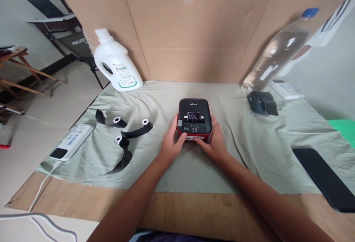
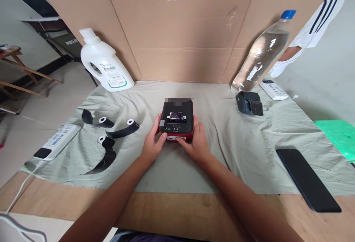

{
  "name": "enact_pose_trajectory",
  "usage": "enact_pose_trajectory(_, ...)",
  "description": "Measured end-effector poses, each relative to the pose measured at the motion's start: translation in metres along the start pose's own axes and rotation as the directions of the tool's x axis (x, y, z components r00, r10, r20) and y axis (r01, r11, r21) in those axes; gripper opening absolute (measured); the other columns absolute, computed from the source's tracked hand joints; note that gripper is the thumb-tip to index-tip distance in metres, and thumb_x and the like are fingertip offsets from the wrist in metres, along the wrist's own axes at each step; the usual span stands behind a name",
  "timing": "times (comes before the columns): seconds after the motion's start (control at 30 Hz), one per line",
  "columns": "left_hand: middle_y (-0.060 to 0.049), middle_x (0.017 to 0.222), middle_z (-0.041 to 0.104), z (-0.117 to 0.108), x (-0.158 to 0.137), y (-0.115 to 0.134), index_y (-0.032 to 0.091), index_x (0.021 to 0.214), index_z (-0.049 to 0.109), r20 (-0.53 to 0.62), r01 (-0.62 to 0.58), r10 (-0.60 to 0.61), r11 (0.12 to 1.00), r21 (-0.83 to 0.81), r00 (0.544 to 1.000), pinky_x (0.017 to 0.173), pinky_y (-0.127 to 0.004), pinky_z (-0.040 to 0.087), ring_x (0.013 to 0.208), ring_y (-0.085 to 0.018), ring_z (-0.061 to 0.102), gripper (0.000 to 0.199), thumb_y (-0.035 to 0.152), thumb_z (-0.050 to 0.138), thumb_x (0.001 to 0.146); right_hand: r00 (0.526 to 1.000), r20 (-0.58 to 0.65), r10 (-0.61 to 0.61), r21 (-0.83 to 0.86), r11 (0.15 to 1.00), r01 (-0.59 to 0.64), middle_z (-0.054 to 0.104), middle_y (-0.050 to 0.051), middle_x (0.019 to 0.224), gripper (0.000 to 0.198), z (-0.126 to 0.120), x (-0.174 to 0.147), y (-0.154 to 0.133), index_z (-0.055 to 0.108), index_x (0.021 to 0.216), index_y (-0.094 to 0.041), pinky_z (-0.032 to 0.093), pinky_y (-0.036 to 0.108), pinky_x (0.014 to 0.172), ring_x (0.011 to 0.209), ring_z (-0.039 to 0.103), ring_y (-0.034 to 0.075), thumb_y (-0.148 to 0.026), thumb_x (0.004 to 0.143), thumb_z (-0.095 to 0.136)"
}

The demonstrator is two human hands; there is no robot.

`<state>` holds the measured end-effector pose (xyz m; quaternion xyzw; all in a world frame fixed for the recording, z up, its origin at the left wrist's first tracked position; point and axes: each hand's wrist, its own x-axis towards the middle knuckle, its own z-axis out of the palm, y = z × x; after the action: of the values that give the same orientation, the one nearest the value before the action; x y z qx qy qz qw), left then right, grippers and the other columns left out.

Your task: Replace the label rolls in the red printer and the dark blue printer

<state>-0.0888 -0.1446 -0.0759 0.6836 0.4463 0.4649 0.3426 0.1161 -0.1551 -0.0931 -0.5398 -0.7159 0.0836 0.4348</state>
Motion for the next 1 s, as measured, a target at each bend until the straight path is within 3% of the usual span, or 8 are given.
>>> enact_pose_trajectory(0.13, -0.010, 0.154, 0.045, -0.007, 0.004, -0.002, 0.023, 0.141, 0.051, -0.013, -0.060, 0.060, 0.998, 0.013, 0.998, 0.110, -0.039, 0.047, 0.140, -0.027, 0.046, 0.049, 0.036, 0.058, 0.094, 1.000, 0.020, 0.008, 0.031, 0.999, -0.008, 0.040, 0.019, 0.147, 0.106, -0.002, 0.000, 0.000, 0.002, 0.161, -0.024, 0.042, 0.059, 0.110, 0.137, 0.042, 0.036, -0.052, 0.085, 0.070)
enact_pose_trajectory(0.2, -0.011, 0.153, 0.046, -0.009, 0.005, -0.004, 0.023, 0.129, 0.057, -0.019, -0.070, 0.070, 0.998, 0.003, 0.997, 0.103, -0.038, 0.051, 0.137, -0.027, 0.049, 0.039, 0.035, 0.060, 0.093, 0.999, 0.027, 0.016, 0.062, 0.998, -0.018, 0.040, 0.018, 0.146, 0.104, -0.003, 0.001, -0.001, 0.005, 0.161, -0.025, 0.041, 0.058, 0.111, 0.137, 0.041, 0.035, -0.052, 0.085, 0.070)
enact_pose_trajectory(0.5, -0.016, 0.151, 0.042, -0.009, 0.016, -0.028, 0.022, 0.120, 0.054, 0.035, -0.080, 0.083, 0.993, -0.087, 0.996, 0.092, -0.039, 0.054, 0.132, -0.030, 0.052, 0.040, 0.040, 0.067, 0.087, 0.998, 0.025, 0.055, 0.182, 0.981, -0.058, 0.043, 0.017, 0.145, 0.097, -0.004, 0.005, 0.000, 0.021, 0.157, -0.025, 0.042, 0.054, 0.112, 0.136, 0.044, 0.033, -0.047, 0.080, 0.077)
enact_pose_trajectory(1.0, -0.013, 0.139, 0.050, -0.006, 0.022, -0.036, 0.022, 0.112, 0.058, 0.003, -0.119, 0.120, 0.988, -0.095, 0.993, 0.091, -0.039, 0.054, 0.129, -0.029, 0.053, 0.037, 0.042, 0.071, 0.084, 0.991, 0.057, 0.124, 0.232, 0.963, -0.134, 0.040, 0.017, 0.149, 0.100, -0.003, 0.005, 0.000, 0.022, 0.156, -0.024, 0.040, 0.053, 0.113, 0.138, 0.042, 0.033, -0.047, 0.077, 0.079)
